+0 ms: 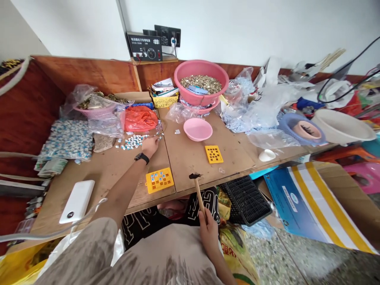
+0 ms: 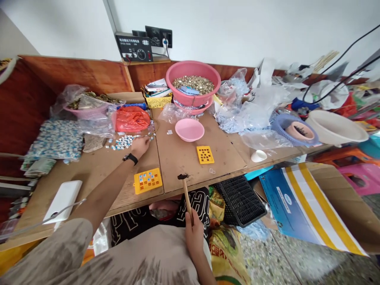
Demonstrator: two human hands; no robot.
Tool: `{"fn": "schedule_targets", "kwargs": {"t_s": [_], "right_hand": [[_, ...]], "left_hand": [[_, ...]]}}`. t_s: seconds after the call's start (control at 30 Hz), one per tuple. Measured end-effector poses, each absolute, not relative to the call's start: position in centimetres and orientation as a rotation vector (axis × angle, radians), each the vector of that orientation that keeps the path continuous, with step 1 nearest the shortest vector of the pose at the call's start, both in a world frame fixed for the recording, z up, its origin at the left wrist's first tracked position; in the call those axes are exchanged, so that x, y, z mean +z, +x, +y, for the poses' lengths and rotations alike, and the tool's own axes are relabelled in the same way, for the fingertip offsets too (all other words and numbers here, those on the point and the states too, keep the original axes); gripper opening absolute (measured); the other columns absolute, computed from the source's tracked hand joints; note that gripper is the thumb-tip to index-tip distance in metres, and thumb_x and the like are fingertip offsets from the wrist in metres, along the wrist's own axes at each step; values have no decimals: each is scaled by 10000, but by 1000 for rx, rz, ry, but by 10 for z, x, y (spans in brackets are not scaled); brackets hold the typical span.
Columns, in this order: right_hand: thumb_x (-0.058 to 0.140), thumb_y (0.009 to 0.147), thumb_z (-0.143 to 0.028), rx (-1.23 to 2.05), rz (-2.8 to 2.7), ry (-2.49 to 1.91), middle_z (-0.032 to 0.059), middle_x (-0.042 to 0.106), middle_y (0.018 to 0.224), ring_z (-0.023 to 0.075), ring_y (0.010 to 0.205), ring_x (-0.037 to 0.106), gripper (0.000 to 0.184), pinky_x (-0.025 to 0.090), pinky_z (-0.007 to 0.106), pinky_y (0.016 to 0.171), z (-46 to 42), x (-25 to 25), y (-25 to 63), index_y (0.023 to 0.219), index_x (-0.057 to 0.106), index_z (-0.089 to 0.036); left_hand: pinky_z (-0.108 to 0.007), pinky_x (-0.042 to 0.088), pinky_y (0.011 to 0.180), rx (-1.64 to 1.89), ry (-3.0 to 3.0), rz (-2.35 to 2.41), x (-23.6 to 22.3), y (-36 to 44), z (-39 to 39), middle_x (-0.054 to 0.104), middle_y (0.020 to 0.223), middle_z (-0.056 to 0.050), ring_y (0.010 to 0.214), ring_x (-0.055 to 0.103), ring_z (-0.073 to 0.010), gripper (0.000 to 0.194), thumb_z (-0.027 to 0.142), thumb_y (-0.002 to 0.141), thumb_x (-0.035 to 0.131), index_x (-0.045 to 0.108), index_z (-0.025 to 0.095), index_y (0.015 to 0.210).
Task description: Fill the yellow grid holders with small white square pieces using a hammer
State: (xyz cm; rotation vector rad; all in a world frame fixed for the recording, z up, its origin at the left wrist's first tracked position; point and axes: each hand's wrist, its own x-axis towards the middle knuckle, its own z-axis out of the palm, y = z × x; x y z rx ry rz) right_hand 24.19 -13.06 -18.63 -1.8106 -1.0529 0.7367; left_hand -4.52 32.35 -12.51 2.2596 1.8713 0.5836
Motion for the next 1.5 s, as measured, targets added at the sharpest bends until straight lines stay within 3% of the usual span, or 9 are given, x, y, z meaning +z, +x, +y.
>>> {"fn": "schedule_targets", "kwargs": {"t_s": [0.13, 0.4, 0.57, 0.77, 0.87, 0.97, 1.13, 1.33, 1.5], "right_hand": [[570, 1103, -817, 757, -1024, -1818, 158, 874, 1081, 316, 907, 799, 739, 629, 381, 821, -131, -190, 248, 1295, 827, -152], [539, 1086, -865, 735, -1051, -1818, 99, 816, 901, 286, 780, 738, 747, 575, 355, 732, -116, -196, 245, 1197, 817, -181], [517, 1096, -865, 800, -1057, -1791, 81, 789, 869, 266, 744, 698, 763, 546, 343, 717, -116, -196, 240, 1222, 799, -167], [544, 1089, -856, 772, -1017, -1812, 73, 778, 886, 248, 750, 675, 735, 545, 333, 733, -123, -191, 245, 1195, 795, -173], [526, 1098, -854, 763, -978, -1822, 74, 770, 877, 251, 759, 671, 726, 534, 332, 718, -122, -195, 249, 1165, 785, -179], [515, 1108, -845, 784, -959, -1820, 74, 765, 868, 255, 754, 665, 710, 518, 330, 688, -119, -203, 252, 1161, 781, -188], [534, 1062, -896, 762, -976, -1821, 66, 737, 809, 256, 714, 650, 777, 503, 334, 662, -113, -204, 254, 1167, 788, -169], [501, 1100, -857, 763, -1092, -1822, 37, 707, 764, 236, 670, 633, 739, 487, 317, 650, -108, -189, 250, 1156, 787, -178], [489, 1155, -765, 766, -1300, -1795, 68, 783, 824, 256, 695, 710, 680, 533, 323, 680, -96, -170, 250, 1248, 824, -181]], "left_hand": [[-534, 447, 1189, 512, 2345, 1775, -121, -49, 327, 783, 1283, -220, 1248, 709, -392, 303, 270, 1075, 547, 801, 190, 1219], [-460, 504, 1117, 517, 2315, 1736, -120, -48, 328, 793, 1276, -199, 1210, 710, -363, 265, 368, 1045, 677, 787, 203, 1221], [-449, 555, 1076, 583, 2223, 1729, -109, -29, 329, 844, 1202, -181, 1136, 743, -326, 287, 304, 1053, 624, 832, 185, 1211], [-425, 630, 1006, 524, 2179, 1185, -106, -34, 258, 880, 1215, -97, 1065, 801, -289, 320, 451, 1026, 676, 916, 264, 1124], [-458, 663, 958, 463, 2093, 1083, -109, -47, 201, 894, 1182, -91, 1038, 829, -321, 411, 558, 1033, 687, 906, 288, 1252], [-505, 661, 998, 515, 2222, 1163, -113, -50, 158, 891, 1092, -88, 1030, 826, -341, 402, 497, 1043, 674, 883, 319, 1337], [-520, 633, 963, 517, 2416, 1241, -113, -36, 134, 855, 997, -105, 1030, 780, -358, 282, 327, 1064, 621, 892, 319, 1140], [-498, 583, 910, 496, 2469, 1215, -114, -23, 131, 846, 1000, -96, 1005, 728, -344, 248, 223, 1054, 639, 867, 314, 1081], [-545, 567, 981, 541, 2473, 1328, -111, -15, 126, 843, 1119, -121, 1107, 699, -381, 313, 213, 1002, 706, 850, 298, 1267]]}}
